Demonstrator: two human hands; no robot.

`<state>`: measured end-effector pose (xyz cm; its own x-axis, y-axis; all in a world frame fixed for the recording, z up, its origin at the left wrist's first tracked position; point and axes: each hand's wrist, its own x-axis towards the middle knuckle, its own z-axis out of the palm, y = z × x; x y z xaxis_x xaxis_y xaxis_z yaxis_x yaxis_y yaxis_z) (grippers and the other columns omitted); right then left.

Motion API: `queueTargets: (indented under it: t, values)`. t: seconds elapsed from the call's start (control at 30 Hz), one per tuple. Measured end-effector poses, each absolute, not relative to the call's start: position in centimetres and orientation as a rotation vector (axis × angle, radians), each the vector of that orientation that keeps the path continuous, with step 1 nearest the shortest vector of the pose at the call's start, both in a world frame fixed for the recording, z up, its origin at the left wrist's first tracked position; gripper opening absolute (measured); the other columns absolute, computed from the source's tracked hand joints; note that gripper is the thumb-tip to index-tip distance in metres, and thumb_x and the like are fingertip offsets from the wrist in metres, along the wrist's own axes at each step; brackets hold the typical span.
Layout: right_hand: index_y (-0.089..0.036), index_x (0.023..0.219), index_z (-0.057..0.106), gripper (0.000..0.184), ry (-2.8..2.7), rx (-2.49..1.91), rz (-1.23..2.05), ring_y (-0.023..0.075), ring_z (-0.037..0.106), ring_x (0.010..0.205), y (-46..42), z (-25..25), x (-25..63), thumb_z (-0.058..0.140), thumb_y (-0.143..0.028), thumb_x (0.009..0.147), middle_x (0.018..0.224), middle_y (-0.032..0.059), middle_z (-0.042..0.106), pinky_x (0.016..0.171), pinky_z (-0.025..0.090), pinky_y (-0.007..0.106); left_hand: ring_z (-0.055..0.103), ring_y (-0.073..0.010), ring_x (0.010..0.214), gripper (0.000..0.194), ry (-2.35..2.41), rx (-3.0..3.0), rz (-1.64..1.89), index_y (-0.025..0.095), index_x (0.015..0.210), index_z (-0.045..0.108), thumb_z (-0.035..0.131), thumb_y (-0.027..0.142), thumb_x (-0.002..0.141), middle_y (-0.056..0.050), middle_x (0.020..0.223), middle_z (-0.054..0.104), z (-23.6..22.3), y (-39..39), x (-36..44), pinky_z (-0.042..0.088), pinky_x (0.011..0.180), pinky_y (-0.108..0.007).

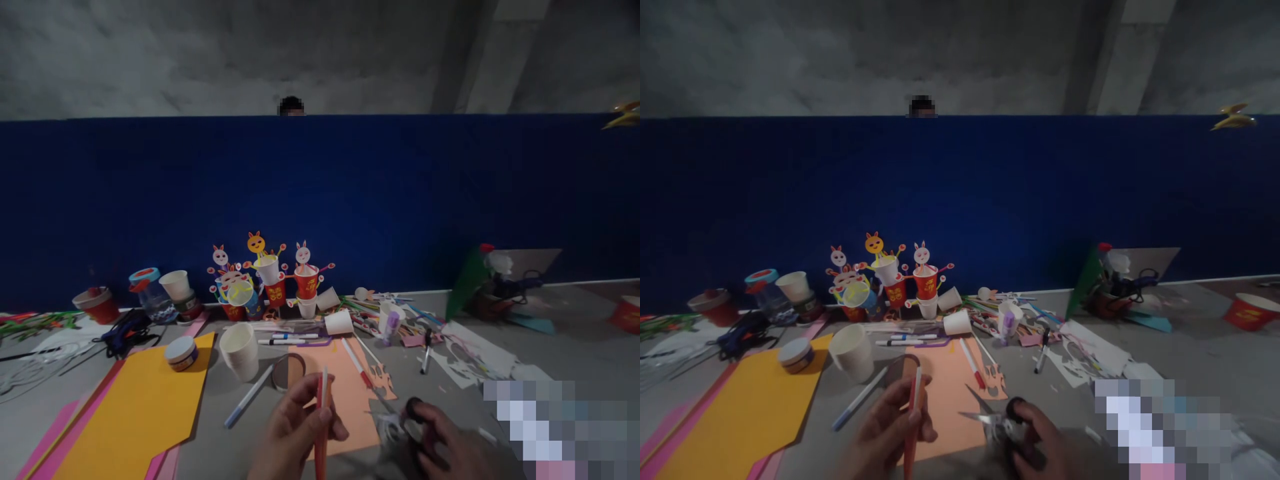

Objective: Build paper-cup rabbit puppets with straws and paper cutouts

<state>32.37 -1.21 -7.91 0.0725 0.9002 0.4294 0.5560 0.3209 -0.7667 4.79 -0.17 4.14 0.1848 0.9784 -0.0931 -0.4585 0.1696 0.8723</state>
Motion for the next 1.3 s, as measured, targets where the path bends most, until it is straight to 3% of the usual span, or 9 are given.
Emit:
queueTargets:
  t: [0.07,0.13,0.23,0.4,0.53,0.73,1.07,1.23,1.3]
  values:
    - [-0.028,0.105,0.072,0.032,-1.499,-1.241,0.701,0.0231,0.076,0.068,-0.9,-6.2,30.5,0.076,-0.02,0.074,0.076,0.0007,0.078,0.063,0.062,0.028,0.072,-0.0178,0.064,0.038,0.764,0.816,1.22,0.02,0.095,0.069,0.092,0.033,0.067,0.001,0.07,0.073,4.2,-0.3,5.0,0.054,0.065,-0.028]
    - [-0.026,0.097,0.07,0.022,-1.255,-1.033,0.898,0.0197,0.074,0.067,-0.3,-4.5,27.9,0.078,-0.029,0.078,0.093,0.0048,0.079,0.055,0.059,0.025,0.073,-0.0188,0.065,0.036,0.743,0.815,1.22,0.02,0.088,0.065,0.092,0.032,0.067,0.001,0.072,0.072,4.2,-0.4,5.2,0.056,0.065,-0.03]
    - [-0.023,0.094,0.068,0.034,-1.047,-0.73,1.251,0.0072,0.055,0.04,0.5,-2.1,23.9,0.086,-0.04,0.071,0.088,0.0031,0.075,0.039,0.047,0.02,0.072,-0.0182,0.064,0.039,0.735,0.821,1.19,0.02,0.084,0.061,0.092,0.034,0.066,0.001,0.071,0.071,4.0,-0.6,5.5,0.058,0.062,-0.031]
    - [-0.022,0.084,0.062,0.041,-0.871,-0.648,1.47,0.0057,0.056,0.044,1.0,0.7,19.9,0.094,-0.036,0.061,0.08,-0.0041,0.068,0.043,0.047,0.018,0.071,-0.0157,0.061,0.04,0.688,0.831,1.16,0.019,0.084,0.059,0.092,0.034,0.067,0.001,0.07,0.073,3.4,-0.6,5.7,0.057,0.057,-0.027]
    - [-0.022,0.078,0.059,0.045,-0.903,-0.682,1.493,0.0077,0.054,0.042,1.0,1.5,19.7,0.097,-0.029,0.054,0.065,-0.0069,0.063,0.04,0.044,0.018,0.072,-0.0149,0.062,0.037,0.624,0.853,1.166,0.019,0.086,0.059,0.091,0.032,0.07,0.0,0.072,0.074,2.7,-0.6,5.7,0.057,0.057,-0.026]
    - [-0.021,0.08,0.063,0.043,-0.887,-0.707,1.45,0.0106,0.06,0.064,0.4,2.6,20.2,0.097,-0.026,0.055,0.073,-0.004,0.067,0.057,0.047,0.018,0.071,-0.0106,0.055,0.036,0.476,0.793,1.058,0.019,0.087,0.058,0.089,0.031,0.073,0.0,0.075,0.076,2.2,-0.3,5.6,0.055,0.054,-0.02]
    - [-0.021,0.079,0.06,0.054,-0.98,-0.667,1.666,0.0056,0.043,0.053,2.0,1.7,20.2,0.1,-0.031,0.044,0.065,-0.0077,0.056,0.047,0.036,0.015,0.07,-0.0091,0.06,0.027,0.368,0.741,0.904,0.016,0.084,0.065,0.088,0.025,0.074,-0.005,0.082,0.077,2.0,0.1,4.9,0.053,0.055,-0.016]
    - [-0.022,0.085,0.06,0.052,-0.878,-0.675,1.701,0.0055,0.043,0.043,2.5,-0.1,20.0,0.09,-0.056,0.059,0.063,-0.008,0.055,0.041,0.037,0.018,0.068,-0.0122,0.06,0.031,0.546,0.816,1.024,0.018,0.084,0.063,0.089,0.03,0.072,-0.004,0.082,0.074,2.0,-0.1,4.8,0.055,0.05,-0.019]
    - [-0.022,0.084,0.061,0.049,-0.85,-0.733,1.596,0.005,0.045,0.042,2.4,-0.7,19.9,0.089,-0.055,0.061,0.067,-0.0071,0.057,0.04,0.037,0.018,0.069,-0.0168,0.066,0.033,0.659,0.852,1.09,0.019,0.084,0.062,0.089,0.032,0.07,-0.002,0.079,0.072,1.8,-0.2,4.9,0.057,0.05,-0.023]
